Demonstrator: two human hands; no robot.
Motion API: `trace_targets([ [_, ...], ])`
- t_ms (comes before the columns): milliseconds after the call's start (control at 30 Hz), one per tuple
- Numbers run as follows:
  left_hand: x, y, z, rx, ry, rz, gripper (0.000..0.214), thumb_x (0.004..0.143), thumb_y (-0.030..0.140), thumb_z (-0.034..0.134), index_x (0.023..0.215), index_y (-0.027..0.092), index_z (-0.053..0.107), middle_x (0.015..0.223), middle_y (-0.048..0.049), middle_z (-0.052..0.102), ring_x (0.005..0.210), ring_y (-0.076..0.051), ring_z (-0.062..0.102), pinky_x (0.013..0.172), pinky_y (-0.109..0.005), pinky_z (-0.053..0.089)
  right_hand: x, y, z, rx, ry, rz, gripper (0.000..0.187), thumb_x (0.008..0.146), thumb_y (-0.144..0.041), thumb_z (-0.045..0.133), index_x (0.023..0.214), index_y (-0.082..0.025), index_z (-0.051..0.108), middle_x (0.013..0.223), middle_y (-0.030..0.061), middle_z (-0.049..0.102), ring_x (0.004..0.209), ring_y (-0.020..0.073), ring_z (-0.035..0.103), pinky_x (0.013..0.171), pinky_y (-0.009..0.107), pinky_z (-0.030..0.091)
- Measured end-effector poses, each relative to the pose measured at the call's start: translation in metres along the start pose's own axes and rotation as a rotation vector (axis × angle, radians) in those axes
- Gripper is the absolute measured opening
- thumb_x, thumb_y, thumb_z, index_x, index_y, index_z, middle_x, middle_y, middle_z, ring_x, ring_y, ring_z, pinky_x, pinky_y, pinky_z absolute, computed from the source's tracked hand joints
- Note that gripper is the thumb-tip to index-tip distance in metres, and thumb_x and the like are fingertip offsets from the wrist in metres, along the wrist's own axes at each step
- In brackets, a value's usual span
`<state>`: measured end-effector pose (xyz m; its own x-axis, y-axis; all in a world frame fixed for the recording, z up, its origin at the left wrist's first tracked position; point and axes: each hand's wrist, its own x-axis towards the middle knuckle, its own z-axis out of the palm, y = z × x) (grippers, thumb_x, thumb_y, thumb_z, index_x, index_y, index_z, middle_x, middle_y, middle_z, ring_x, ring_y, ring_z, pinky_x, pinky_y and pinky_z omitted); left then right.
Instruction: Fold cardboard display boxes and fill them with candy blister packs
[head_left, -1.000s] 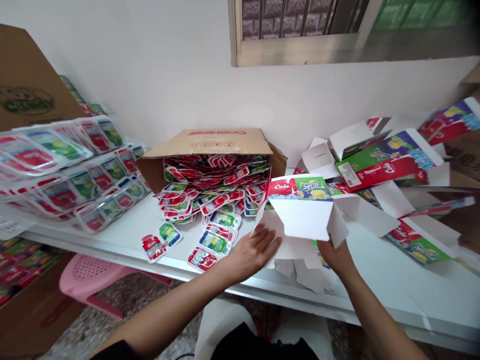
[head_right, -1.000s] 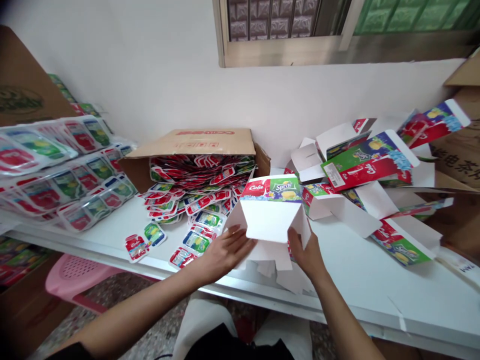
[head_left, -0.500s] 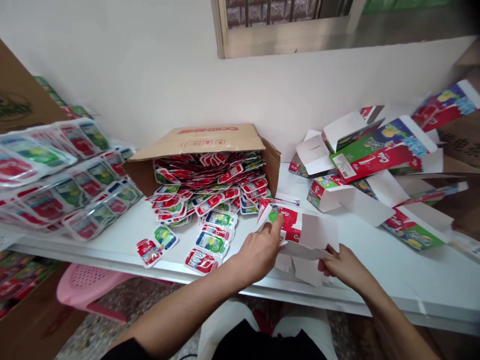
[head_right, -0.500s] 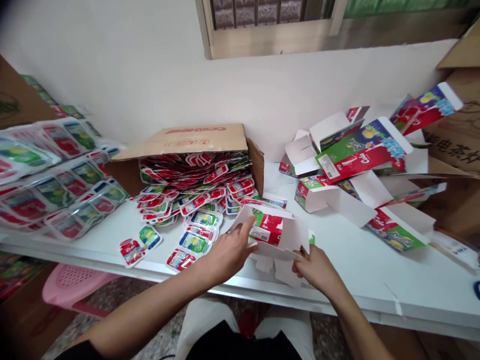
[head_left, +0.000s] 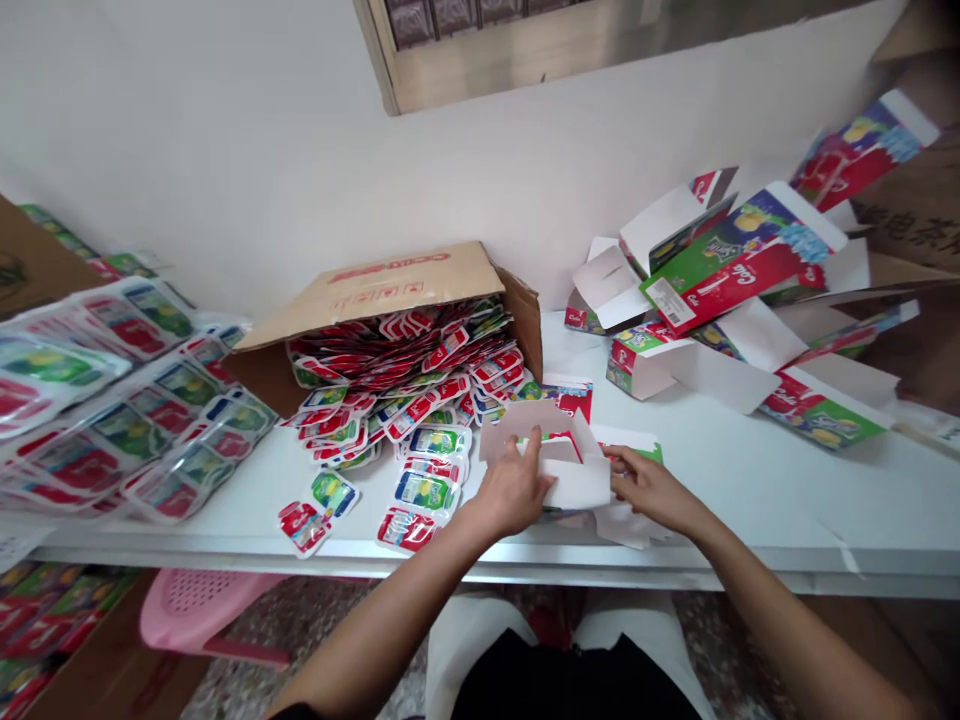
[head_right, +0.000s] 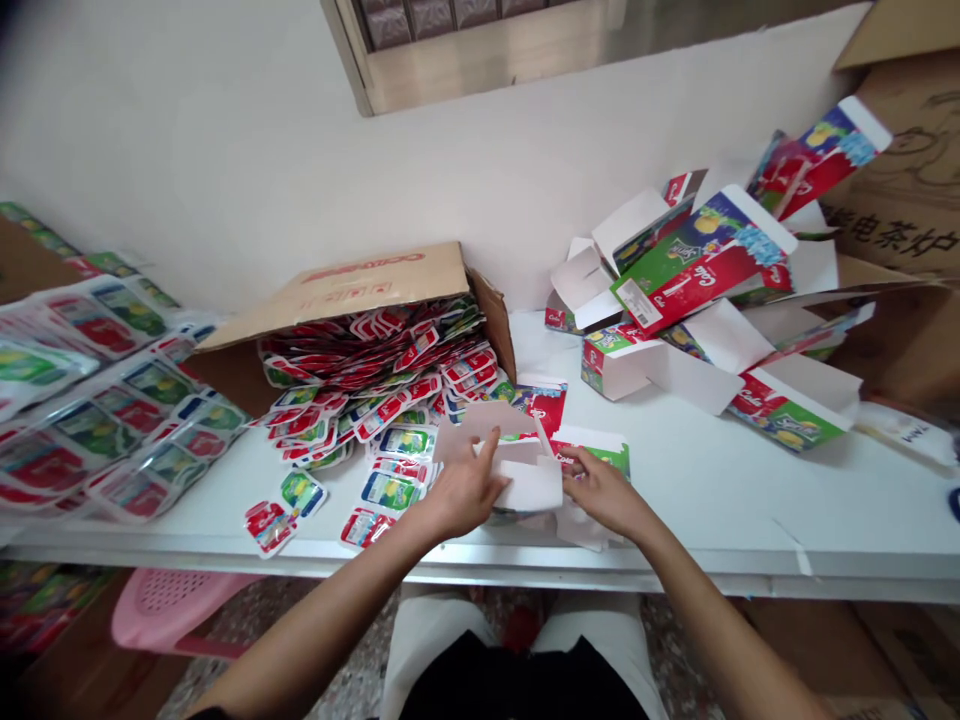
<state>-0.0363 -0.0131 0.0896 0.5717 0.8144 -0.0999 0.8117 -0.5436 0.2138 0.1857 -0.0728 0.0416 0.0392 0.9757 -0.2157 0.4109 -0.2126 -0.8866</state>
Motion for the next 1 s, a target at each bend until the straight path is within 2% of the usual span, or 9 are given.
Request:
trace_targets([
  [67, 0.001, -0.002, 0.008, 0.018, 0.118, -0.018, 0.068, 0.089, 0.032, 0.048, 0.147, 0.021, 0.015, 0.148, -0.0299, 0.016, 0.117, -0.043, 0.052, 0.081, -0.050, 0.049, 0.006, -0.007, 0.002, -0.110, 0.047, -0.029, 0.037, 0.083, -0.035, 0.045, 0.115, -0.019, 0.053, 0.081, 0.0008, 0.065, 0.063, 0.0141, 0.060, 0.054, 0.023, 0.041],
  [167, 0.003, -0.004, 0.020, 0.056, 0.361, 0.078, 0.055, 0.088, 0.024, 0.053, 0.139, 0.031, 0.035, 0.155, -0.0147, -0.013, 0.137, -0.048, 0.016, 0.094, -0.056, 0.042, 0.007, -0.013, 0.008, -0.379, 0.167, -0.053, 0.025, 0.085, -0.030, 0.041, 0.098, -0.017, 0.059, 0.075, 0.0024, 0.066, 0.067, 0.0164, 0.060, 0.060, 0.025, 0.038],
  [267, 0.005, -0.005, 0.028, 0.094, 0.520, 0.208, 0.048, 0.085, 0.019, 0.057, 0.130, 0.030, 0.047, 0.154, -0.0038, -0.023, 0.139, -0.045, -0.007, 0.106, -0.061, 0.028, 0.000, -0.016, 0.013, -0.635, 0.226, 0.006, 0.023, 0.086, -0.026, 0.039, 0.095, -0.015, 0.058, 0.076, 0.0058, 0.068, 0.070, 0.0194, 0.061, 0.058, 0.025, 0.032],
  [367, 0.005, -0.007, 0.032, 0.148, 0.573, 0.274, 0.056, 0.081, 0.014, 0.061, 0.131, 0.030, 0.046, 0.156, -0.0047, -0.016, 0.139, -0.043, -0.011, 0.108, -0.064, 0.021, -0.009, -0.019, 0.017, -0.755, 0.241, 0.052, 0.026, 0.088, -0.028, 0.036, 0.100, -0.015, 0.056, 0.077, 0.0072, 0.069, 0.067, 0.0210, 0.062, 0.054, 0.026, 0.027],
  [433, 0.005, -0.009, 0.034, 0.197, 0.568, 0.305, 0.055, 0.081, 0.011, 0.060, 0.131, 0.028, 0.045, 0.157, -0.0102, 0.001, 0.141, -0.041, -0.003, 0.107, -0.066, 0.018, -0.012, -0.022, 0.020, -0.783, 0.250, 0.052, 0.028, 0.088, -0.029, 0.036, 0.104, -0.015, 0.055, 0.078, 0.0077, 0.069, 0.066, 0.0216, 0.063, 0.054, 0.026, 0.026],
  [600, -0.003, -0.011, 0.043, 0.234, 0.258, 0.535, 0.045, 0.094, 0.034, 0.041, 0.135, 0.015, 0.041, 0.132, -0.0179, 0.052, 0.128, -0.029, 0.046, 0.104, -0.047, 0.037, -0.015, -0.023, 0.028, -0.793, 0.264, 0.045, 0.034, 0.089, -0.027, 0.036, 0.113, -0.011, 0.054, 0.080, 0.0107, 0.070, 0.068, 0.0223, 0.064, 0.057, 0.027, 0.031],
  [700, -0.009, -0.010, 0.048, 0.223, 0.130, 0.531, 0.069, 0.091, 0.058, 0.033, 0.139, 0.009, 0.034, 0.135, -0.0218, 0.049, 0.129, -0.033, 0.043, 0.098, -0.046, 0.042, -0.016, -0.018, 0.022, -0.632, 0.200, -0.027, 0.041, 0.090, -0.032, 0.036, 0.123, -0.013, 0.050, 0.077, 0.0072, 0.069, 0.069, 0.0219, 0.064, 0.061, 0.028, 0.037],
  [833, -0.013, -0.009, 0.053, 0.279, 0.147, 0.474, 0.055, 0.097, 0.042, 0.031, 0.140, 0.007, 0.031, 0.142, -0.0234, 0.040, 0.135, -0.032, 0.034, 0.102, -0.048, 0.035, -0.008, -0.006, 0.003, -0.102, 0.003, -0.039, 0.050, 0.091, -0.049, 0.033, 0.125, -0.017, 0.050, 0.085, 0.0058, 0.067, 0.070, 0.0189, 0.063, 0.063, 0.029, 0.046],
  [1000, -0.014, -0.003, 0.063, 0.316, 0.244, 0.518, 0.048, 0.097, 0.033, 0.034, 0.138, 0.008, 0.034, 0.141, -0.0218, 0.043, 0.134, -0.032, 0.036, 0.104, -0.050, 0.032, 0.027, 0.002, 0.010, 0.095, 0.249, 0.033, 0.063, 0.084, -0.055, 0.047, 0.135, -0.019, 0.039, 0.128, 0.0135, 0.054, 0.109, 0.0216, 0.057, 0.086, 0.031, 0.047],
])
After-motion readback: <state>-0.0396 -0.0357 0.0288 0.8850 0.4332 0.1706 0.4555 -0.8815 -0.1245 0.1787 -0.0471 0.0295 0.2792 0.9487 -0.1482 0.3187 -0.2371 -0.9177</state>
